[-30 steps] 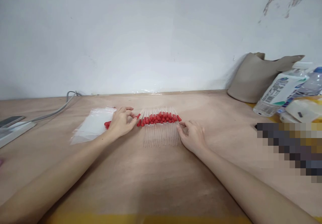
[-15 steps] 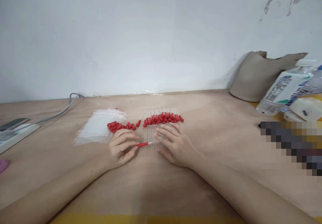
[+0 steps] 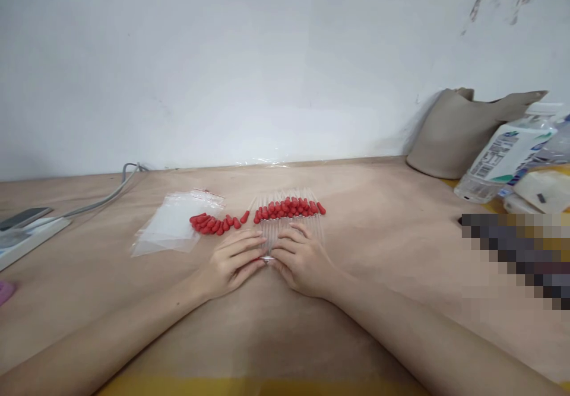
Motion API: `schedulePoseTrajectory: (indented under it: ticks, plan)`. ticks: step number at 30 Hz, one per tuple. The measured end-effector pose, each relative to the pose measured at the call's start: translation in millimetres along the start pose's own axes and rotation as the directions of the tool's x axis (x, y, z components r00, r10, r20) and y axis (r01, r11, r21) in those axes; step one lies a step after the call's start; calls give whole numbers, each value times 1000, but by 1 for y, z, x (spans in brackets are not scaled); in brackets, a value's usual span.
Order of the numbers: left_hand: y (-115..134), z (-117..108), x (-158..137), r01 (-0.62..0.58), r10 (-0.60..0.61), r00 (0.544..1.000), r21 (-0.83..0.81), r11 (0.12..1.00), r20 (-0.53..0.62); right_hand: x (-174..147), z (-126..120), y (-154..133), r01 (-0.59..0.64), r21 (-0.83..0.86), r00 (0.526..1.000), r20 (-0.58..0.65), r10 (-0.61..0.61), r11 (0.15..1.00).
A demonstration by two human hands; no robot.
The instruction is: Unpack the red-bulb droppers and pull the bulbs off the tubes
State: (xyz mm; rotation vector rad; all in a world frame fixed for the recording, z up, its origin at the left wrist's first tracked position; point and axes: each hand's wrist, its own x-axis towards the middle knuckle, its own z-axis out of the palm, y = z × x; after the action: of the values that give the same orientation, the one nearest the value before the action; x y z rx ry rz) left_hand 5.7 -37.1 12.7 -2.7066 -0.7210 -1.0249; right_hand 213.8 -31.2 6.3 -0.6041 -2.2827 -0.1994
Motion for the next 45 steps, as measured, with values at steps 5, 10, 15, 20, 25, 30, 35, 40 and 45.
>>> schedulePoseTrajectory:
  ticks: [5,10,15,20,25,30,35,40,45]
  plan:
    - [2,1,-1,-65,68,997,69,996,-47,-1,4,0,5,18,1000,-1,-5,1000]
    - [6,-4,-1,-79,78,997,84,993,11,-5,9,0,93,55,995,-50,-90,994]
    - [11,-9,-2,-77,75,996,49,996,46,-5,4,-5,161,16,984,-75,-159,987]
    - [12,-12,-5,-84,82,995,33,996,57,-8,-2,-7,201,-25,976,-80,-203,979]
    - [16,-15,-5,-105,99,992,74,992,74,-12,-7,-9,237,-37,967,-83,-240,971]
    - [15,-16,-7,-141,136,990,147,979,40,-20,-17,0,222,-15,972,-81,-222,975]
    - [-9,-22,-15,75,-69,997,264,962,-31,-26,-25,24,-38,-90,989,-143,25,995]
    - [-34,-39,-6,380,-380,924,258,888,-51,-19,-18,27,-215,-122,973,-115,201,969]
    - [-50,-49,0,518,-517,854,201,831,-64,-7,-10,25,-323,-26,940,-125,317,946]
